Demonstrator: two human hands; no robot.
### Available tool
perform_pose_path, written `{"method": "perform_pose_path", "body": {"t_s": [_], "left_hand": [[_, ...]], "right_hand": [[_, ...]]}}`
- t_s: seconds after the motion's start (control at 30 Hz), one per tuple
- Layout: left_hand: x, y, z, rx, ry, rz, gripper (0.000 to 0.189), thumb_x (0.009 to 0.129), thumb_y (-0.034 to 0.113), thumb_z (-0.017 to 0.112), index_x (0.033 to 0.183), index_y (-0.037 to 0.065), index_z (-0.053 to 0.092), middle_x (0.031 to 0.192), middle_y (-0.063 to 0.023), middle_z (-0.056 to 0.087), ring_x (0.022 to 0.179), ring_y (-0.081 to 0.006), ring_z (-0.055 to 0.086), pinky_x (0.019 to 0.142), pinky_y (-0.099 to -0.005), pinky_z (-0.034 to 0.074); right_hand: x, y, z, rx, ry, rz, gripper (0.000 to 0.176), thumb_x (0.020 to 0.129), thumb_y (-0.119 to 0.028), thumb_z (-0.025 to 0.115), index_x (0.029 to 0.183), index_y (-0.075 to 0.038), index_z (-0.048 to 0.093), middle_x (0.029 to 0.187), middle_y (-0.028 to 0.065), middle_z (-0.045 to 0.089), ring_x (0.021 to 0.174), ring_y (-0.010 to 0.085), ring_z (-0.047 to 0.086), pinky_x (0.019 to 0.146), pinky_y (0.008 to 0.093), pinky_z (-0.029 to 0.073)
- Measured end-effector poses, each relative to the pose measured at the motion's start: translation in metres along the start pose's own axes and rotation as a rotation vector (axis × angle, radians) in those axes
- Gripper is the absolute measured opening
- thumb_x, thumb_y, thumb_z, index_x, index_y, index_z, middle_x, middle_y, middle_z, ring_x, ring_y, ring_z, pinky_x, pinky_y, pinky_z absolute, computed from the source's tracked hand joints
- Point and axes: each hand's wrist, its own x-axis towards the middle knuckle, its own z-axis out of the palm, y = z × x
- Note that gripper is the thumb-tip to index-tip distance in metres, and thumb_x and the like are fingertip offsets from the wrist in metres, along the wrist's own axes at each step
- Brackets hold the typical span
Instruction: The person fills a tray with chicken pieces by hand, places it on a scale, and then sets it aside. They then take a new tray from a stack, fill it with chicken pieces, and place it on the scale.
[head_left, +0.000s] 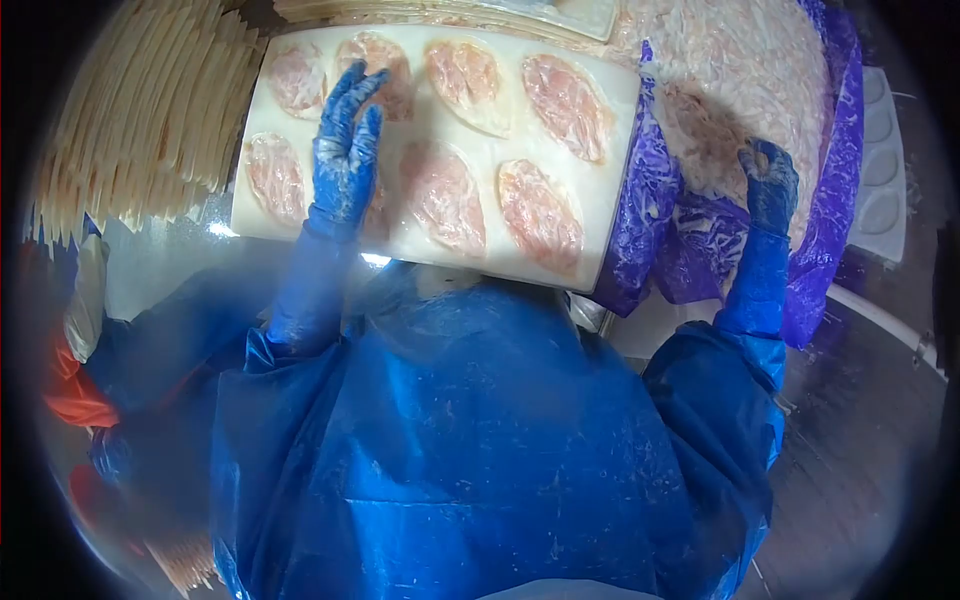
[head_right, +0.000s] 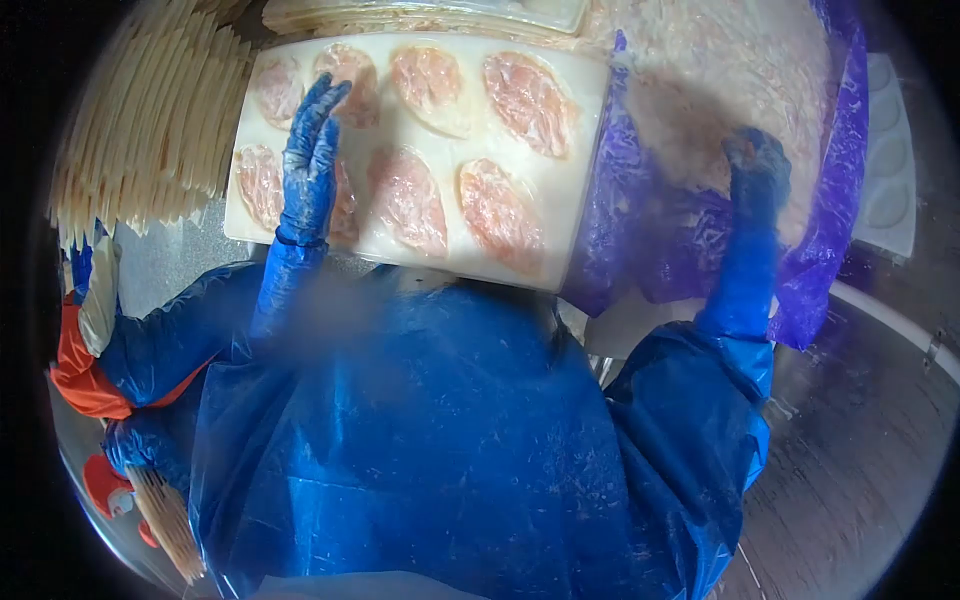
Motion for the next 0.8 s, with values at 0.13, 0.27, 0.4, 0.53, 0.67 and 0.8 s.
{"method": "perform_pose_path", "body": {"t_s": [0.13,0.27,0.4,0.53,0.67,0.8], "left_hand": [[-0.009,0.011,0.004,-0.024,-0.025,0.008,0.033,0.102,0.017,0.055,0.132,0.006,0.063,0.15,-0.0156,0.049,0.14,-0.028,0.044,0.117,-0.0398,0.032],[-0.01,0.004,-0.023,0.058,0.0,0.049,0.031,0.103,0.017,0.054,0.13,0.007,0.065,0.148,-0.0154,0.05,0.138,-0.0277,0.046,0.115,-0.0396,0.034],[-0.027,-0.006,-0.042,-0.024,0.081,-0.018,0.03,0.104,0.017,0.053,0.13,0.008,0.066,0.144,-0.0139,0.054,0.137,-0.025,0.047,0.115,-0.0376,0.035],[-0.033,-0.011,-0.045,-0.023,0.106,-0.061,0.029,0.103,0.016,0.054,0.129,0.009,0.066,0.143,-0.0135,0.055,0.136,-0.0246,0.047,0.115,-0.0373,0.035],[-0.025,-0.008,-0.032,-0.044,0.101,-0.038,0.028,0.102,0.014,0.056,0.127,0.008,0.067,0.141,-0.0142,0.056,0.134,-0.0252,0.05,0.115,-0.0377,0.036],[-0.018,-0.012,-0.014,-0.198,0.074,-0.024,0.027,0.1,0.01,0.058,0.126,0.006,0.066,0.138,-0.0135,0.059,0.132,-0.0246,0.052,0.112,-0.0368,0.039]], "right_hand": [[-0.008,0.029,0.057,-0.092,0.036,-0.138,0.039,0.09,-0.045,0.067,0.112,-0.014,0.072,0.104,0.013,0.072,0.098,0.035,0.067,0.085,0.0436,0.051],[-0.004,0.042,0.044,0.178,-0.136,-0.123,0.03,0.094,-0.033,0.065,0.108,-0.008,0.072,0.102,0.0104,0.073,0.098,0.0282,0.068,0.087,0.0374,0.052],[-0.018,-0.009,-0.014,0.836,-0.033,0.181,0.029,0.098,-0.021,0.062,0.118,-0.001,0.067,0.112,0.0097,0.068,0.104,0.0223,0.064,0.094,0.0347,0.05],[-0.02,-0.057,-0.038,1.104,0.027,0.211,0.031,0.098,-0.02,0.062,0.121,0.001,0.065,0.115,0.0097,0.066,0.107,0.0208,0.062,0.095,0.0335,0.049],[-0.011,-0.106,-0.058,1.366,0.073,0.229,0.033,0.098,-0.017,0.061,0.126,0.001,0.061,0.12,0.0099,0.064,0.111,0.0199,0.06,0.096,0.0315,0.048],[0.002,-0.159,-0.074,1.57,-0.066,0.325,0.039,0.097,-0.016,0.062,0.131,0.001,0.057,0.119,0.0096,0.064,0.112,0.0205,0.06,0.098,0.0291,0.048]]}}
